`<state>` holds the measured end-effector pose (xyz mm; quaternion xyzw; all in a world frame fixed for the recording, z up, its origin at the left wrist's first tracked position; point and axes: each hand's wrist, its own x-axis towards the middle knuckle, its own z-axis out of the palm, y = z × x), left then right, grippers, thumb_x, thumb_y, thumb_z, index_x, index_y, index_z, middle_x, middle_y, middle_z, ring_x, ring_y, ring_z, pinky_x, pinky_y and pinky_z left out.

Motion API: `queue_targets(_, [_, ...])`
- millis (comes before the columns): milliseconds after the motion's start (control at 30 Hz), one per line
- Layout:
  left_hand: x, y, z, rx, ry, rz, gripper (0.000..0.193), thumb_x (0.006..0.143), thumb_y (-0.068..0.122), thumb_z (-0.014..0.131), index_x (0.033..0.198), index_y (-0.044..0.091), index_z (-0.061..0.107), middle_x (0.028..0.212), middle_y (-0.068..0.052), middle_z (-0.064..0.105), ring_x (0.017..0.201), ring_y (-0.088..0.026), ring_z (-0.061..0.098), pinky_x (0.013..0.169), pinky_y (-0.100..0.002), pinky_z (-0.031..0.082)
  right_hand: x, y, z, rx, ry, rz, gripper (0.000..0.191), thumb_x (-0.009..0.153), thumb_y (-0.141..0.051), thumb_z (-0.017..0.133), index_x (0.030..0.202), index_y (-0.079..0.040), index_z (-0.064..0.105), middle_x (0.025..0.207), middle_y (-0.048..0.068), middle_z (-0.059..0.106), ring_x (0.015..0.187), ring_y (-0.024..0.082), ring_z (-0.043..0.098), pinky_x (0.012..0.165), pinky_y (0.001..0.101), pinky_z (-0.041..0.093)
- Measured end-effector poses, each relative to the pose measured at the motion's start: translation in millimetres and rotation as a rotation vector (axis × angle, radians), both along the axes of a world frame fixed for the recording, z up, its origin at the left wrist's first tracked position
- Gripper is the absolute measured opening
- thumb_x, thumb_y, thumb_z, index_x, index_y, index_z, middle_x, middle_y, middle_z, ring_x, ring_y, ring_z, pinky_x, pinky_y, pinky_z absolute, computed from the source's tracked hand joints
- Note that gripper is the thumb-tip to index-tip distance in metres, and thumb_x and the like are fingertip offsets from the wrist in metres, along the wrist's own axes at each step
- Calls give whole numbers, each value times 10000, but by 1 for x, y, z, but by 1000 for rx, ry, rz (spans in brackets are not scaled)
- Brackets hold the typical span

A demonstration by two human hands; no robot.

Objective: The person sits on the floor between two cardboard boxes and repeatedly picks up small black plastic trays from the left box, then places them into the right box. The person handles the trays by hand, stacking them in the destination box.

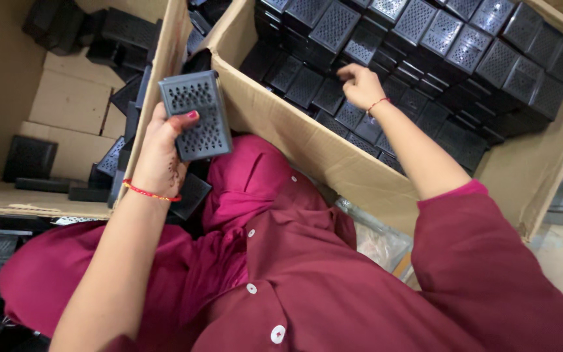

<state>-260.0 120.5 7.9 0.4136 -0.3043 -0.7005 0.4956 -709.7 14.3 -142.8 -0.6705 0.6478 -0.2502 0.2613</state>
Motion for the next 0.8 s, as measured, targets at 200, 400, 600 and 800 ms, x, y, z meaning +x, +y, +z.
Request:
queue_targets(200, [2, 3, 0, 9, -13, 3, 366, 896, 85, 628, 1256, 96, 563, 1150, -43, 679, 1036, -180, 695, 846, -373, 617, 47, -28, 18, 527, -161, 313, 628, 878, -82, 601, 1495, -123, 489, 1392, 116, 650, 1097, 193, 670, 802, 350, 566])
queue_targets(400, [5, -1, -1, -29, 13, 5, 393, 878, 64, 649, 1259, 78, 551, 1164, -65, 684, 1045, -197, 699, 854, -392, 616, 67, -70, 44, 537, -214, 123, 803, 831, -79, 610, 1584, -167, 346, 1555, 125, 487, 1207, 231, 623, 882, 372, 552])
queue_targets(600, [5, -3, -10, -11, -65, 12, 467, 850, 57, 650, 1305, 68, 541, 1152, -64, 683, 1048, -188, 685, 856, -365, 606, 80, -69, 52, 726, -11, 249, 672, 874, -163, 623, 1538, -183, 522, 1531, 74, 563, 1354, 209, 539, 983, 414, 540])
queue_targets(800, [-7, -8, -16, -56, -76, -22, 474, 856, 58, 668, 1310, 40, 533, 1161, -79, 681, 1056, -178, 678, 883, -329, 580, 115, -85, 72, 811, -60, 264, 737, 849, -162, 632, 1556, -234, 434, 1502, 30, 560, 1365, 205, 528, 1019, 477, 493])
